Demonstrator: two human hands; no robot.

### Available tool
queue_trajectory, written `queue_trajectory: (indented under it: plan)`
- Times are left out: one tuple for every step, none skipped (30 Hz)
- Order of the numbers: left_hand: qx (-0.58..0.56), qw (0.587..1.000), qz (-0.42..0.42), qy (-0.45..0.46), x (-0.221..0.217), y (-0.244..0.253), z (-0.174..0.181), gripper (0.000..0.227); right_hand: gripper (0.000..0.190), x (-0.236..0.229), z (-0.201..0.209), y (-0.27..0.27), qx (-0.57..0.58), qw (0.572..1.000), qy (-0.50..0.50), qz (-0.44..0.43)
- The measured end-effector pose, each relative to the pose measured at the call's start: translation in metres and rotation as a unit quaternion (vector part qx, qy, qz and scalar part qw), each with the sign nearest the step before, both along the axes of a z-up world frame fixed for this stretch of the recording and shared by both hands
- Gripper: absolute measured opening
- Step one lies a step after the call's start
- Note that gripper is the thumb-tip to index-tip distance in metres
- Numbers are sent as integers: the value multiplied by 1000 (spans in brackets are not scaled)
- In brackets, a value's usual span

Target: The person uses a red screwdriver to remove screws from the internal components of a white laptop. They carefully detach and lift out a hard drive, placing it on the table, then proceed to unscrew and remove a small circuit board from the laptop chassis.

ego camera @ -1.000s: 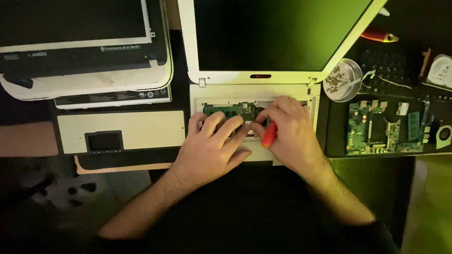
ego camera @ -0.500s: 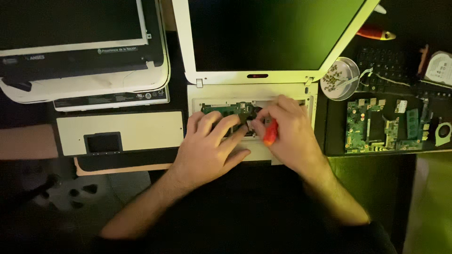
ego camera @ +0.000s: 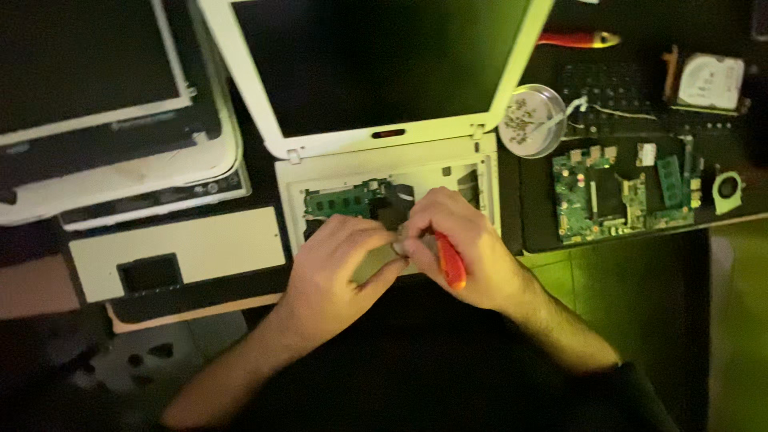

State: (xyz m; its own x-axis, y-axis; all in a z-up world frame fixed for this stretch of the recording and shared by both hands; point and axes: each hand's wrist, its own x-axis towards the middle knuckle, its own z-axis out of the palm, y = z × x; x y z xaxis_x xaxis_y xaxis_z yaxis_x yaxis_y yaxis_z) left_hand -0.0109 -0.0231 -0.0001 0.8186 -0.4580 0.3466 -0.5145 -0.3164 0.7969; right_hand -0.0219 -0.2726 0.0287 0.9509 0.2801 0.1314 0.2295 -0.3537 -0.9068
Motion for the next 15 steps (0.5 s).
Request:
queue_trajectory:
  plan:
    - [1, 1000, -8, -2, 2, -3, 8, 35, 9, -2, 0, -2, 1, 1000, -2, -8]
    - [-37, 996, -7, 81, 3, -6, 17, 22, 7, -3, -1, -3, 12, 999, -45, 2]
    - [-72, 984, -6, 164, 4, -9, 26, 8, 11, -5, -1, -5, 23, 996, -89, 11]
    - [-71, 984, -13, 163, 6, -11, 27, 8, 11, -6, 7, -5, 22, 996, -90, 3]
    - [-101, 973, -16, 208, 7, -13, 28, 9, 24, -7, 15, -5, 14, 994, -103, -24]
    - [-130, 959, -19, 253, 8, -16, 29, 12, 38, -8, 23, -5, 5, 992, -117, -52]
    - [-129, 959, -28, 252, 8, -19, 26, 12, 38, -10, 24, -13, 3, 991, -118, -60]
    - [-148, 944, -41, 292, 7, -20, 22, 13, 48, -11, 24, -20, -39, 982, -160, -95]
    - [-166, 927, -54, 331, 7, -21, 19, 14, 59, -12, 24, -27, -82, 968, -200, -130]
    - [-164, 927, -58, 332, 8, -25, 18, 14, 59, -16, 19, -33, -83, 967, -200, -135]
    - [-200, 909, -58, 362, 9, -28, 17, 18, 49, -20, 13, -38, -17, 976, -165, -142]
    - [-236, 888, -55, 392, 9, -31, 17, 23, 39, -23, 8, -43, 50, 980, -128, -146]
    - [-234, 888, -57, 392, 6, -37, 16, 23, 39, -28, 4, -44, 51, 979, -128, -149]
    - [-247, 879, -60, 404, 4, -43, 14, 24, 32, -32, 1, -44, 43, 982, -126, -136]
    - [-260, 869, -62, 416, 2, -48, 14, 26, 31, -36, -3, -45, 35, 984, -125, -124]
